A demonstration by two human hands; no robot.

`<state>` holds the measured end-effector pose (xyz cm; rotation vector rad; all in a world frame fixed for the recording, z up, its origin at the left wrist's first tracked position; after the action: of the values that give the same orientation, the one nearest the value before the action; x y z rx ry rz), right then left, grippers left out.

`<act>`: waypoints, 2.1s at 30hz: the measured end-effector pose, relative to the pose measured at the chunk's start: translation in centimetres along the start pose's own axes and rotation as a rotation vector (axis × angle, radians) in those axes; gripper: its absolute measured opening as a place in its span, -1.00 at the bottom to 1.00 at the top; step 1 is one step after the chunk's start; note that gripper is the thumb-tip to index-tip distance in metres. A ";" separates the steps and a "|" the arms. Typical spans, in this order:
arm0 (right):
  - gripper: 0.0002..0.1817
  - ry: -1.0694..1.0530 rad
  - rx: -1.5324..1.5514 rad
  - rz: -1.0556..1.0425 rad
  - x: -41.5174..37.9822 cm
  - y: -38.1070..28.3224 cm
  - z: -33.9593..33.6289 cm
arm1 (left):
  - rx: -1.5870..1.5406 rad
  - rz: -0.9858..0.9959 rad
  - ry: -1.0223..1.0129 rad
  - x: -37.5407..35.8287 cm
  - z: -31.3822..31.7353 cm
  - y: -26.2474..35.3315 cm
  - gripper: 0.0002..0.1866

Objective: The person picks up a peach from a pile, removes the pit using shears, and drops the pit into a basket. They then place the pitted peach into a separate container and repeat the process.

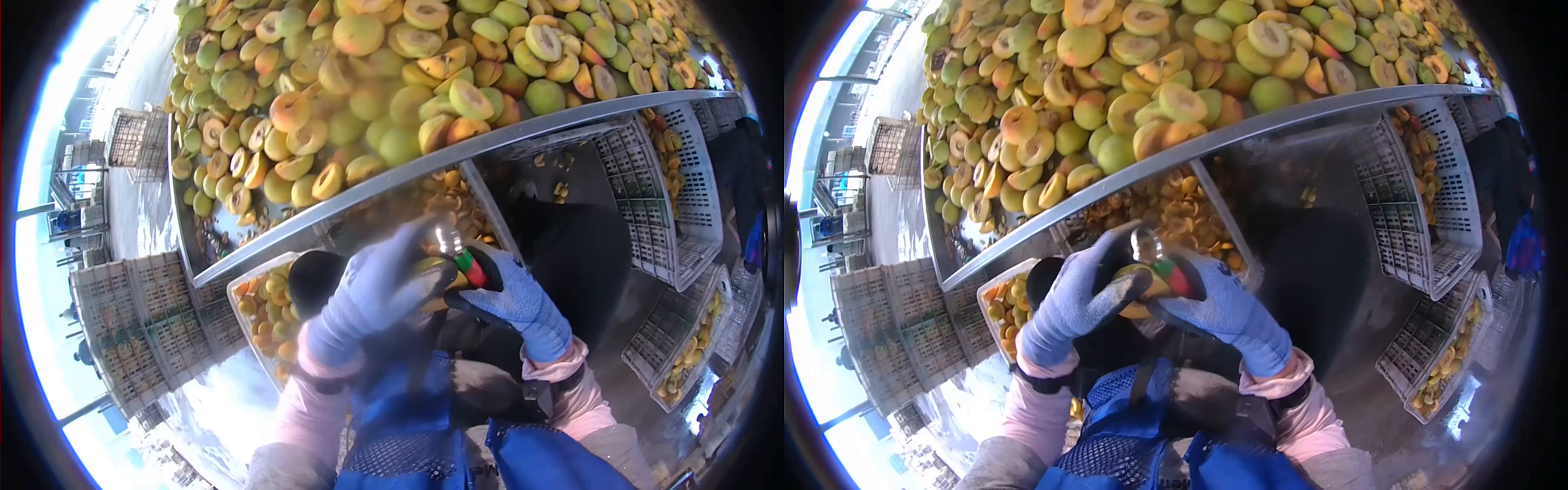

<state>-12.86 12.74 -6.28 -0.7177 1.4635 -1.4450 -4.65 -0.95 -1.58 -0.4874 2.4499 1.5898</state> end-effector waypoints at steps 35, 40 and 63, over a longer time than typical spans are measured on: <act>-0.73 0.205 -0.643 -0.393 -3.4 1.6 6.7 | -0.513 0.209 0.827 -3.9 5.0 -4.4 -0.53; -0.68 0.161 -0.472 -0.299 -3.8 2.8 5.6 | -0.383 0.011 0.701 -3.7 5.0 -5.6 -0.58; -0.71 0.298 -0.606 -0.351 -3.0 2.8 7.5 | -0.561 0.141 0.762 -3.1 5.1 -7.2 -0.57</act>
<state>-4.42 12.58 -7.43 -1.2153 2.1299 -1.4072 0.70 1.58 -8.80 -1.2217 2.4880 2.5356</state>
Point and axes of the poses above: each hand's wrist, its own x-axis towards the middle knuckle, its own z-axis out of the palm, y = z × x, the point moved 5 cm from there along x, towards the middle knuckle, and after that the axes turned 1 degree about -y, right-handed, at the moved point
